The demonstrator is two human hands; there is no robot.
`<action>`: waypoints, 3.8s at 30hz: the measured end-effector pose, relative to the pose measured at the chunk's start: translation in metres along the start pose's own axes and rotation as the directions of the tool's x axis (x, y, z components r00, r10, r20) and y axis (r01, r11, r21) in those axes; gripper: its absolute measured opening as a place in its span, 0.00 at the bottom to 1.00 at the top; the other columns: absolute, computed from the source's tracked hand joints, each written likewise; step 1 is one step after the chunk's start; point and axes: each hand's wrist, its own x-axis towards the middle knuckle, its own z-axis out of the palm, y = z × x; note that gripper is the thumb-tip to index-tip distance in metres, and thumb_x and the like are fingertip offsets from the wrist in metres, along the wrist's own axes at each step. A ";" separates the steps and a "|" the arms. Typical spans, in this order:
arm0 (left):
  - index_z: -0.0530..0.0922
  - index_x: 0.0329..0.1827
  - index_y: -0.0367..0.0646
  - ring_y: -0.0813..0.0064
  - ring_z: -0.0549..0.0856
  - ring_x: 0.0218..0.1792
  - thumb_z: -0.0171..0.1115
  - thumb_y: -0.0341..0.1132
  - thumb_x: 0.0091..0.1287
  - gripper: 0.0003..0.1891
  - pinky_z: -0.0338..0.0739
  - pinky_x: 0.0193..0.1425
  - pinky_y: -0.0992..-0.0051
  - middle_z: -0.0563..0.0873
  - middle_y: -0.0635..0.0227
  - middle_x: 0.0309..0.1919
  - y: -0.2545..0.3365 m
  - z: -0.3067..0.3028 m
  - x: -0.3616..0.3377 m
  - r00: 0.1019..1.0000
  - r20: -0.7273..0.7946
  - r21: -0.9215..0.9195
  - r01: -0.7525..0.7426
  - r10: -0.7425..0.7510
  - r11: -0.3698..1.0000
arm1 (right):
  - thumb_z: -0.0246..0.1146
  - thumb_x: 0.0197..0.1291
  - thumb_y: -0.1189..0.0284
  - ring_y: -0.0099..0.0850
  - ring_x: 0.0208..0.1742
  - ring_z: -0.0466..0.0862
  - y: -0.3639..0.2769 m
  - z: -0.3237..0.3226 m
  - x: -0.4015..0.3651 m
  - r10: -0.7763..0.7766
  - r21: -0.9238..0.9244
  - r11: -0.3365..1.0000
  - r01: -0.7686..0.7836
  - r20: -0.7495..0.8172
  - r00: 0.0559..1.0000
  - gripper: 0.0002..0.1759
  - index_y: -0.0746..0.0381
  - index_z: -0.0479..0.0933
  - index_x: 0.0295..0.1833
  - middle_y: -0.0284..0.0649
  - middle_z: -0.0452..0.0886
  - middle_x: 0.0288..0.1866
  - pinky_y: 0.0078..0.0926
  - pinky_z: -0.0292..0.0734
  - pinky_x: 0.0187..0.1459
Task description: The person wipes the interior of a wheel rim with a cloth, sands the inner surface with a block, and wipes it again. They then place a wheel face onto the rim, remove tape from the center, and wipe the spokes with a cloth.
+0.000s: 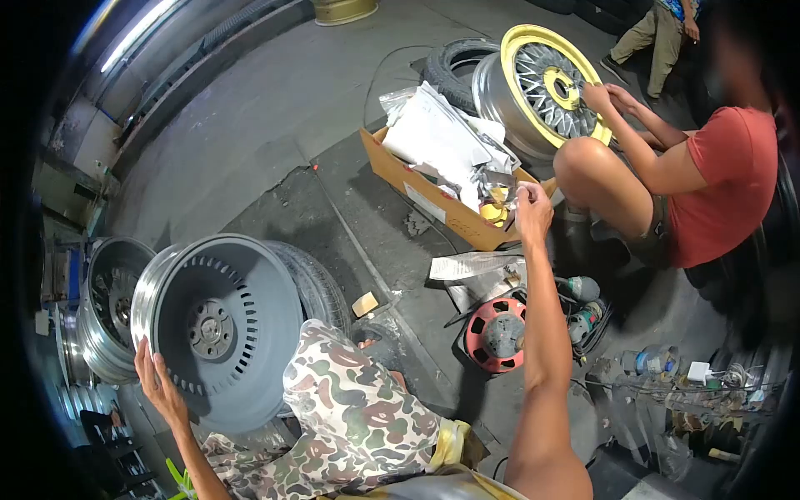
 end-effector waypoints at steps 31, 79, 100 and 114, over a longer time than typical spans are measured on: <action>0.82 0.64 0.31 0.56 0.79 0.69 0.56 0.34 0.82 0.17 0.68 0.76 0.62 0.83 0.51 0.66 0.001 -0.002 0.004 1.000 -0.016 0.030 0.028 -0.027 0.999 | 0.65 0.66 0.46 0.50 0.43 0.91 0.023 0.182 0.048 0.308 -0.539 0.813 0.219 0.718 0.625 0.34 0.73 0.86 0.48 0.60 0.89 0.43 0.49 0.82 0.44; 0.80 0.62 0.26 0.63 0.82 0.63 0.48 0.38 0.85 0.22 0.70 0.72 0.66 0.85 0.53 0.61 -0.047 -0.014 0.016 0.987 0.017 -0.280 0.156 -0.158 0.947 | 0.61 0.69 0.81 0.52 0.70 0.80 -0.242 0.328 -0.326 -0.616 0.591 0.715 0.373 0.281 0.736 0.20 0.65 0.79 0.65 0.53 0.80 0.70 0.43 0.80 0.67; 0.82 0.64 0.28 0.60 0.76 0.73 0.33 0.48 0.87 0.33 0.60 0.81 0.64 0.82 0.51 0.68 -0.026 -0.010 0.009 0.981 0.051 -0.509 0.186 -0.187 0.840 | 0.58 0.69 0.83 0.52 0.77 0.74 -0.329 0.344 -0.360 -0.586 0.608 0.687 0.397 0.141 0.798 0.22 0.66 0.80 0.67 0.51 0.78 0.72 0.49 0.67 0.78; 0.77 0.71 0.27 0.64 0.69 0.78 0.18 0.68 0.81 0.52 0.52 0.86 0.65 0.74 0.58 0.77 -0.103 -0.011 0.027 0.942 0.254 -0.885 0.317 -0.217 0.341 | 0.56 0.69 0.85 0.51 0.71 0.81 -0.402 0.292 -0.419 -0.800 0.732 0.472 0.491 0.123 0.587 0.22 0.71 0.79 0.67 0.56 0.83 0.66 0.47 0.70 0.76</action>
